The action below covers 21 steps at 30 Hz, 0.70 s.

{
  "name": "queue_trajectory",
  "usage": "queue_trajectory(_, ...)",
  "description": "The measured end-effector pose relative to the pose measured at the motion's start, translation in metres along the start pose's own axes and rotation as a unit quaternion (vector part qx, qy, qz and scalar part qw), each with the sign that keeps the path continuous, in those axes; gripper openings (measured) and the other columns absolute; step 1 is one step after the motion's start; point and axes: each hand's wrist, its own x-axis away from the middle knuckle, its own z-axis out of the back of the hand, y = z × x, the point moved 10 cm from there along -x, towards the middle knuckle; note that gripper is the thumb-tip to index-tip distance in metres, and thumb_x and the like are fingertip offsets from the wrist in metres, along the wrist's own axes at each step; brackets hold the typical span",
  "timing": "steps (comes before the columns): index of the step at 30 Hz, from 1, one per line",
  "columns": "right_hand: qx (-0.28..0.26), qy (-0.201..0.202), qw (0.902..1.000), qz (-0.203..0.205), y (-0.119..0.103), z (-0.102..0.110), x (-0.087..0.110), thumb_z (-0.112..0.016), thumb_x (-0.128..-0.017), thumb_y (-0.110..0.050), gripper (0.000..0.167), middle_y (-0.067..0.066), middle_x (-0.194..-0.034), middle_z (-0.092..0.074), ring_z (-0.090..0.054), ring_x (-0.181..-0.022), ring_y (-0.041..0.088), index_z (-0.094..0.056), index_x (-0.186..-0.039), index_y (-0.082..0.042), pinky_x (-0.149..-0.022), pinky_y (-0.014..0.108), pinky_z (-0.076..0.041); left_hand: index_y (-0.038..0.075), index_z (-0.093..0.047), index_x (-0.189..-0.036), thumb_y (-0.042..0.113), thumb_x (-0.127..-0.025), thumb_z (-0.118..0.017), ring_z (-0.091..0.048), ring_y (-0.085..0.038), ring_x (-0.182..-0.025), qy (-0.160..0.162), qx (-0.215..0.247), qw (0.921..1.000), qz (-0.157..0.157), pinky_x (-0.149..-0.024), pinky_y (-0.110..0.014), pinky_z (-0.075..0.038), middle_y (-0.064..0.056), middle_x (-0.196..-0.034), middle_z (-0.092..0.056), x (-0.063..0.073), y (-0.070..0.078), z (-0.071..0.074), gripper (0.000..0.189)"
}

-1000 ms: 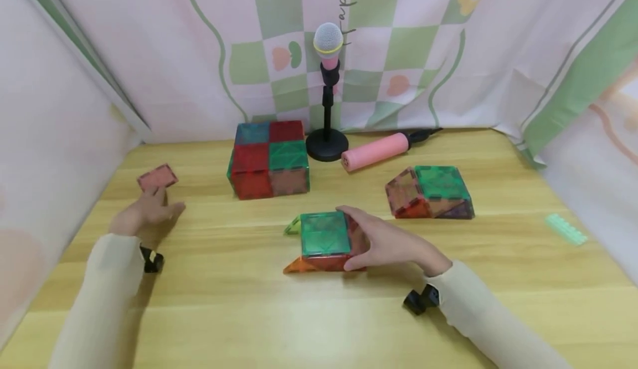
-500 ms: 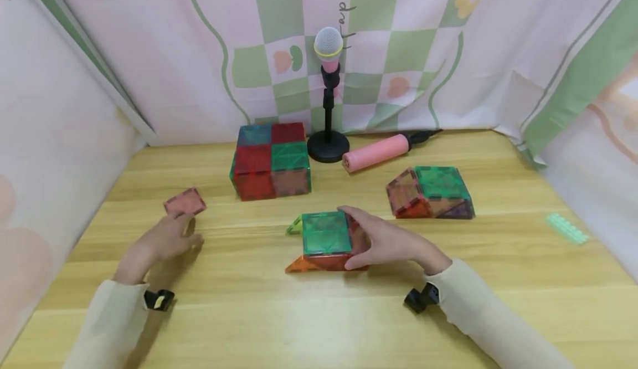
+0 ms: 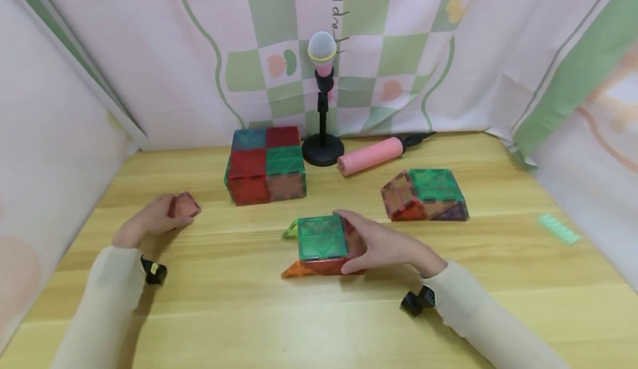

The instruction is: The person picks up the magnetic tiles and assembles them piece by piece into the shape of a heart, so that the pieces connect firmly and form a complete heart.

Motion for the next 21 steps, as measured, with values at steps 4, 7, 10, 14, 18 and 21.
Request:
queue_trajectory(4, 0.000, 0.001, 1.0000, -0.006, 0.001, -0.001, 0.000, -0.078, -0.077, -0.041, 0.100, 0.017, -0.152, -0.028, -0.033, -0.138, 0.032, -0.018, -0.151, -0.007, -0.108, 0.052, -0.033, -0.021, -0.048, -0.120, 0.040, -0.087, -0.065, -0.048, -0.055, -0.108, 0.006, -0.050, 0.9987, 0.003, -0.092, -0.062, -0.040, -0.044, -0.120, -0.046, 0.003, 0.001, -0.001, 0.072)
queue_trajectory(7, 0.001, 0.000, 1.0000, -0.010, 0.001, -0.001, 0.000, -0.078, -0.077, -0.041, 0.101, 0.016, -0.153, -0.027, -0.033, -0.138, 0.030, -0.018, -0.151, -0.008, -0.108, 0.051, -0.034, -0.015, -0.059, -0.106, 0.044, -0.083, -0.068, -0.056, -0.044, -0.092, 0.017, -0.072, 0.9972, 0.001, -0.081, -0.055, -0.047, -0.036, -0.108, -0.053, 0.006, 0.010, -0.002, 0.064)
queue_trajectory(10, 0.002, -0.002, 0.9999, -0.012, 0.002, -0.001, 0.000, -0.078, -0.077, -0.041, 0.101, 0.016, -0.153, -0.026, -0.032, -0.139, 0.030, -0.017, -0.151, -0.008, -0.109, 0.050, -0.033, -0.010, -0.061, -0.098, 0.044, -0.078, -0.072, -0.055, -0.032, -0.081, 0.024, -0.076, 0.9968, -0.011, -0.072, -0.047, -0.048, -0.028, -0.098, -0.056, 0.013, 0.025, -0.006, 0.059)
queue_trajectory(14, 0.003, -0.004, 0.9999, -0.013, 0.001, -0.002, -0.001, -0.077, -0.077, -0.042, 0.101, 0.016, -0.153, -0.026, -0.032, -0.138, 0.030, -0.017, -0.151, -0.008, -0.108, 0.051, -0.034, -0.014, -0.056, -0.117, 0.048, -0.077, -0.073, -0.057, -0.033, -0.089, 0.029, -0.054, 0.9977, -0.032, -0.077, -0.048, -0.049, -0.029, -0.107, -0.056, 0.025, 0.050, -0.013, 0.075)
queue_trajectory(18, 0.007, -0.003, 0.9999, -0.013, 0.000, -0.001, 0.000, -0.077, -0.077, -0.043, 0.101, 0.016, -0.153, -0.027, -0.036, -0.135, 0.028, -0.017, -0.151, -0.009, -0.106, 0.050, -0.037, -0.009, -0.052, -0.127, 0.043, -0.076, -0.076, -0.058, -0.028, -0.093, 0.051, 0.003, 0.9955, -0.080, -0.079, -0.043, -0.051, -0.022, -0.112, -0.056, 0.035, 0.088, -0.019, 0.076)
queue_trajectory(21, 0.009, 0.000, 0.9999, -0.012, 0.000, 0.000, 0.000, -0.077, -0.077, -0.044, 0.102, 0.015, -0.153, -0.028, -0.038, -0.133, 0.027, -0.018, -0.151, -0.009, -0.104, 0.049, -0.038, -0.002, -0.053, -0.128, 0.037, -0.075, -0.078, -0.057, -0.021, -0.094, 0.064, 0.042, 0.9890, -0.127, -0.078, -0.037, -0.050, -0.012, -0.112, -0.056, 0.039, 0.121, -0.022, 0.071)
